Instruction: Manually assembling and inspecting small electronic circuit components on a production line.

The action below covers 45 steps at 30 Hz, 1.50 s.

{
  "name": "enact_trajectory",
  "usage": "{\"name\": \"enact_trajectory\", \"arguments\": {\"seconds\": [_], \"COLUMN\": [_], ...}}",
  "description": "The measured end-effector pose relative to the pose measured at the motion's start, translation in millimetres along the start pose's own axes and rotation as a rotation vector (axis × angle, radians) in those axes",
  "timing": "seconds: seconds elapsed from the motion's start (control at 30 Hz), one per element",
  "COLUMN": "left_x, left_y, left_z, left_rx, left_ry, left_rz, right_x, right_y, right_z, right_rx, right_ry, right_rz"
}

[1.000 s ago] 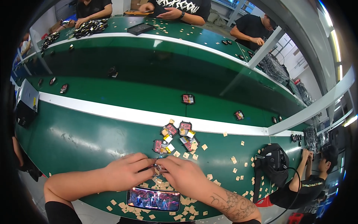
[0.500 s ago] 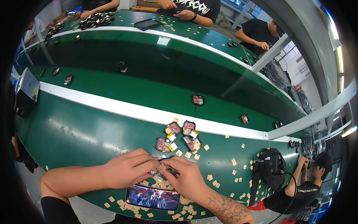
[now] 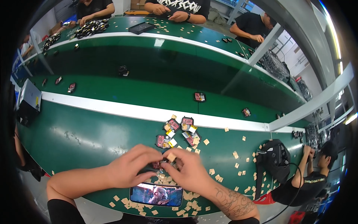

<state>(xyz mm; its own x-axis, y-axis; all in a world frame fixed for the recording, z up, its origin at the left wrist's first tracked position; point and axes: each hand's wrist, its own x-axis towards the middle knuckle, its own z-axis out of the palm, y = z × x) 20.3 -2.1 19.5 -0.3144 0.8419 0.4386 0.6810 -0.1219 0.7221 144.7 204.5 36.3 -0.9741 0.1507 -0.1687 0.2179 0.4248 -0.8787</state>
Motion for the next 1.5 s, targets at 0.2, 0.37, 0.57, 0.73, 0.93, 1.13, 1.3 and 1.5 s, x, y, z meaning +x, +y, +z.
{"name": "enact_trajectory", "arguments": {"seconds": [0.2,0.37,0.57,0.73,0.93,1.13,1.3,1.5], "left_x": [34.6,76.3,130.0,130.9,110.0,123.0,109.4,20.5], "left_y": [3.5,-52.3,-101.9,-116.9,-185.9,-196.0,-115.2,-32.4], "left_z": [-11.7,-24.9,-35.7,-47.8,-121.3,-144.6,-86.6,-8.3], "left_rx": [-0.314,-0.18,0.364,0.722,0.692,0.64,-0.234,-0.229], "left_ry": [-0.154,0.052,0.098,0.043,0.114,0.026,0.018,-0.176], "left_rz": [-0.538,-0.534,-0.478,-0.422,-0.355,-0.261,-0.397,-0.487], "right_x": [1.8,-4.3,-10.7,-15.3,-9.7,1.0,-5.3,-12.0], "right_y": [-6.1,-5.1,27.0,31.3,29.0,36.4,33.4,21.9], "right_z": [-7.1,-31.4,-46.7,-53.4,-49.7,-50.2,-54.5,-36.8], "right_rx": [0.089,-0.033,-0.045,-0.232,-0.177,-0.163,-0.189,-0.234], "right_ry": [0.108,0.309,0.266,0.264,0.204,0.274,0.293,0.128], "right_rz": [-0.047,-0.189,-0.201,-0.18,-0.125,-0.336,-0.303,-0.316]}}
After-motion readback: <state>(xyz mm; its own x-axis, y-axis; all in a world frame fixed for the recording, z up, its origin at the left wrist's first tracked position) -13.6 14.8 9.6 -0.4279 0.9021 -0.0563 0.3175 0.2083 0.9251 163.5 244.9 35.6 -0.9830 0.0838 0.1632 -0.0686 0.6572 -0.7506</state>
